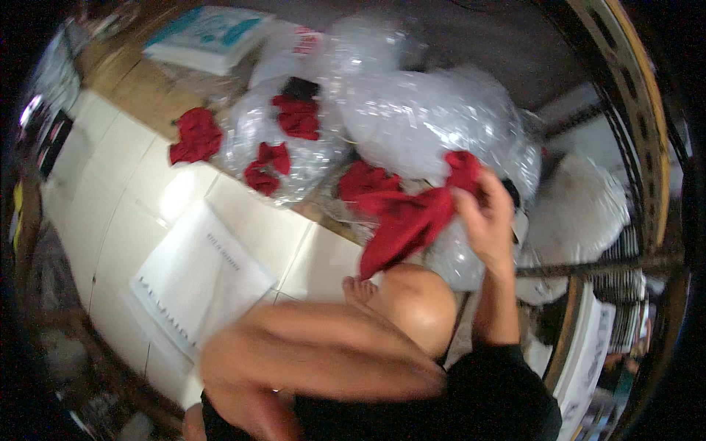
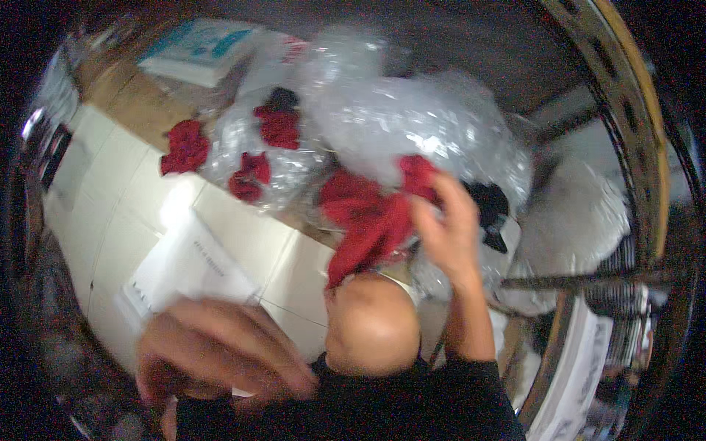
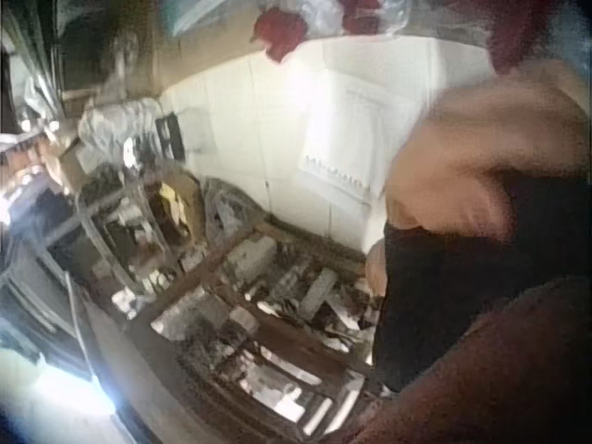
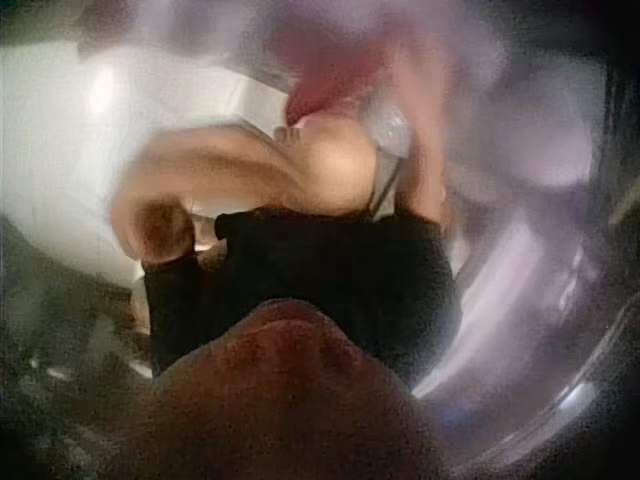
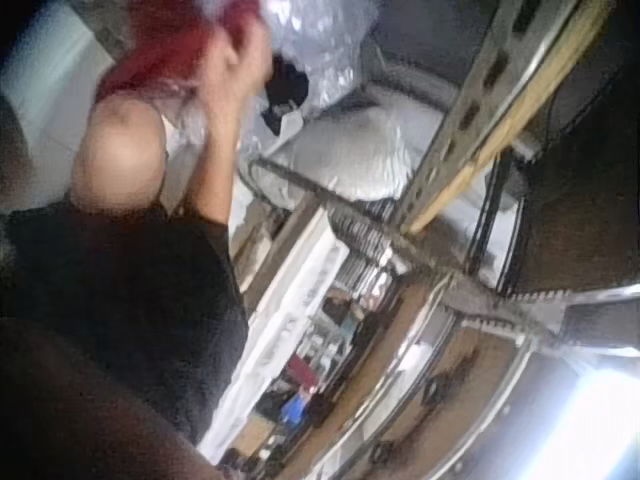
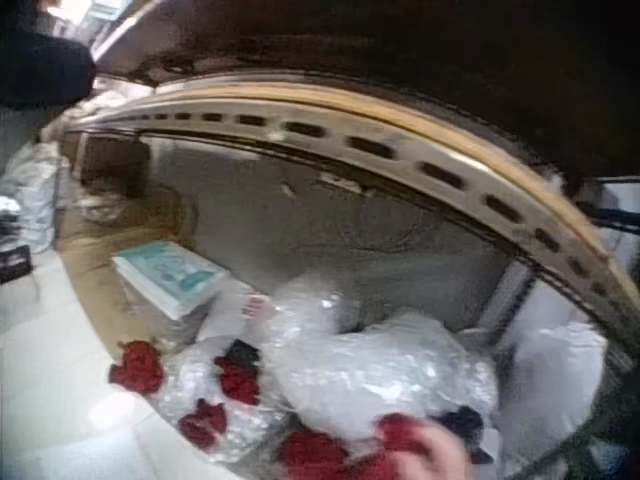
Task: The person sits on the floor and repeatedly folds white poly mailers by hand, aligning edges and smoothing creases. They stack the folded mailers on a wooden board and occasionally handle red fabric items nearby.
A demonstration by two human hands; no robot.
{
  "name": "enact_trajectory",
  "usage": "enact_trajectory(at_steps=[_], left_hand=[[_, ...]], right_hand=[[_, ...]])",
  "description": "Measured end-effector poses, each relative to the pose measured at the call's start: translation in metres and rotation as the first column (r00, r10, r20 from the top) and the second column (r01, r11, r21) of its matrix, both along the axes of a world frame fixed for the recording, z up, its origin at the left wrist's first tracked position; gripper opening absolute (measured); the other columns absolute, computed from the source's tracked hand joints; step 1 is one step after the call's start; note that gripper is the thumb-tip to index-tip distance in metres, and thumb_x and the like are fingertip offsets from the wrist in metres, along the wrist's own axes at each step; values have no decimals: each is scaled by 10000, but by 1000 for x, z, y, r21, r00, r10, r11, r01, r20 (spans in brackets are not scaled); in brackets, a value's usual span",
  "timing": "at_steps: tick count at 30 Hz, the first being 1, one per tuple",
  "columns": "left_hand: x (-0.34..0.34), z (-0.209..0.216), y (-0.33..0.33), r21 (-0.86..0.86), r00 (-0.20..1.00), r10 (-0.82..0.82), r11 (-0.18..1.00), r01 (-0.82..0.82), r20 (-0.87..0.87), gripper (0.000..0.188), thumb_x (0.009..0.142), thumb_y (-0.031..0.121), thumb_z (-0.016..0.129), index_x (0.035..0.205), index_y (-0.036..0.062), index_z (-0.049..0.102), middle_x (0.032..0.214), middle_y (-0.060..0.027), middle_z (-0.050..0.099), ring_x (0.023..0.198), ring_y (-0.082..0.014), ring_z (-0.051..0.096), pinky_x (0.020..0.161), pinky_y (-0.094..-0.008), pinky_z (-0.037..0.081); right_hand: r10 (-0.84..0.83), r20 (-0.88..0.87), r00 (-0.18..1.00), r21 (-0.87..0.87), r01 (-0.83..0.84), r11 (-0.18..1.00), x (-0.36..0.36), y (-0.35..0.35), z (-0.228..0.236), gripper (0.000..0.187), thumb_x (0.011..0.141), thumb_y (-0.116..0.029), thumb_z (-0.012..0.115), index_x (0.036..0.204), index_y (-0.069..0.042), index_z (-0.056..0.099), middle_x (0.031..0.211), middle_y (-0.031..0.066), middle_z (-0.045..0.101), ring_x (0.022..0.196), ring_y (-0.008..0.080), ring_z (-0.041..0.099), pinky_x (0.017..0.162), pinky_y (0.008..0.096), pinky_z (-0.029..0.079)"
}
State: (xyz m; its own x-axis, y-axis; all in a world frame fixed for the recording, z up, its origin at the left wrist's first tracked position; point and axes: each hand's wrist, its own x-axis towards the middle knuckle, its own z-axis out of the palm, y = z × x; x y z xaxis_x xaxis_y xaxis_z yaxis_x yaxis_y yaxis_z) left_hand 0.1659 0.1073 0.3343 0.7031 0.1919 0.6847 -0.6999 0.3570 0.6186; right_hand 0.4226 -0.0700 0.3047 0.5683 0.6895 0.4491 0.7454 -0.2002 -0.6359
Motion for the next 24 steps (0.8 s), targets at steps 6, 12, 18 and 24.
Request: enact_trajectory(at_steps=[6, 12, 18, 24], left_hand=[[30, 37, -58, -538, 948, -6, 822, 187, 320, 240, 917, 195, 572, 925, -28, 660, 1015, -166, 645, 879, -294, 660, 858, -403, 464], [27, 42, -60, -624, 891, 222, 777, 84, 397, 193, 900, 178, 601, 841, 3, 655, 934, -137, 648, 837, -287, 670, 881, -421, 430], [8, 20, 0, -60, 947, 257, 966, -250, 191, 240, 926, 215, 588, 904, -15, 655, 1019, -159, 653, 824, -290, 662, 749, -392, 522], [23, -2, 26, 620, 718, 696, 574, -535, -24, 245, 852, 233, 635, 992, 33, 620, 964, -147, 634, 871, -319, 654, 741, -419, 533]], right_hand=[[-261, 365, 894, -153, 334, 930, 61, -59, -11, 153, 848, -9, 600, 998, 17, 600, 931, 164, 617, 854, 320, 610, 793, 372, 478], [-36, 593, 804, -579, 457, 676, 138, -69, -129, 309, 799, -144, 688, 1083, -40, 626, 1261, 281, 514, 1100, 476, 523, 928, 501, 454], [18, 438, 899, -638, 297, 710, 70, -30, -80, 278, 835, -197, 678, 1043, -18, 631, 1305, 276, 504, 1183, 428, 511, 951, 478, 465], [376, -49, 925, -502, -349, 791, 22, 55, -52, 299, 887, -189, 631, 1120, -3, 621, 1105, 179, 654, 1064, 284, 612, 912, 387, 465]])
